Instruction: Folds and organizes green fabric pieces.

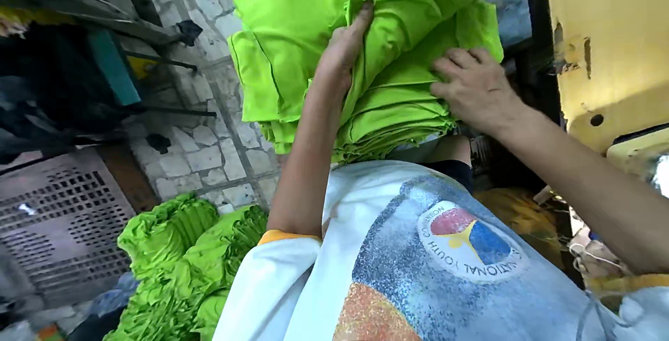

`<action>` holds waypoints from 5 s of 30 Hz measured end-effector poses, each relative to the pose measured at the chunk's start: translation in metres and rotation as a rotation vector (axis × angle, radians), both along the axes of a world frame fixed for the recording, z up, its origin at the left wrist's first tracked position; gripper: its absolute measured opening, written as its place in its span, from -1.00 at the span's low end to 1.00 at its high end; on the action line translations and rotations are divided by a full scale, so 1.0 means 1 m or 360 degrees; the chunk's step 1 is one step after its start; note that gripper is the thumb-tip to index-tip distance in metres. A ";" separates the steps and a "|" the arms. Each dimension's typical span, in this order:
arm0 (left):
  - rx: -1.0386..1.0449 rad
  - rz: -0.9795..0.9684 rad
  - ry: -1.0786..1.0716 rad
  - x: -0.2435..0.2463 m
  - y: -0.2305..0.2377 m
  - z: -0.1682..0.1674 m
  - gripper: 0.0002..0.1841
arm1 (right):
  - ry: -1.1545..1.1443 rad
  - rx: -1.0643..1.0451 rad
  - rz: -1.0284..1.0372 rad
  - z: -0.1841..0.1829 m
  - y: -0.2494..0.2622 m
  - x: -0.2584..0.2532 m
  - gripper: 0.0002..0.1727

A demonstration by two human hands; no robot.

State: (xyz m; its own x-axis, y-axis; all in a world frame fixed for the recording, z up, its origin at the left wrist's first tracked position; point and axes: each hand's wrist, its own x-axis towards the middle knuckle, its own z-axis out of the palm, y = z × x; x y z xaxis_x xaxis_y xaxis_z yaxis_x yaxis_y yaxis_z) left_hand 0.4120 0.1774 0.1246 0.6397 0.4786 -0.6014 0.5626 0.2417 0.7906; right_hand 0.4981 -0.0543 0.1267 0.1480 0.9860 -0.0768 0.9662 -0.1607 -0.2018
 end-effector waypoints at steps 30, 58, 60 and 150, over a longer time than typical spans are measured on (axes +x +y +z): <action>0.0604 -0.0893 -0.0413 -0.026 -0.043 0.009 -0.08 | 0.0428 0.0517 -0.0450 0.032 0.044 0.012 -0.75; 0.0765 -0.0516 0.0259 -0.004 -0.038 -0.002 -0.46 | 0.0019 0.0625 -0.0481 0.028 0.064 -0.007 -0.75; 0.0500 -0.0430 0.0170 -0.001 -0.016 -0.007 -0.37 | -0.0026 0.0620 -0.0191 0.024 0.029 -0.027 -0.74; 0.0715 -0.0594 -0.0031 -0.023 -0.045 -0.001 -0.31 | 0.0534 0.0311 -0.0455 0.027 0.103 0.021 -0.72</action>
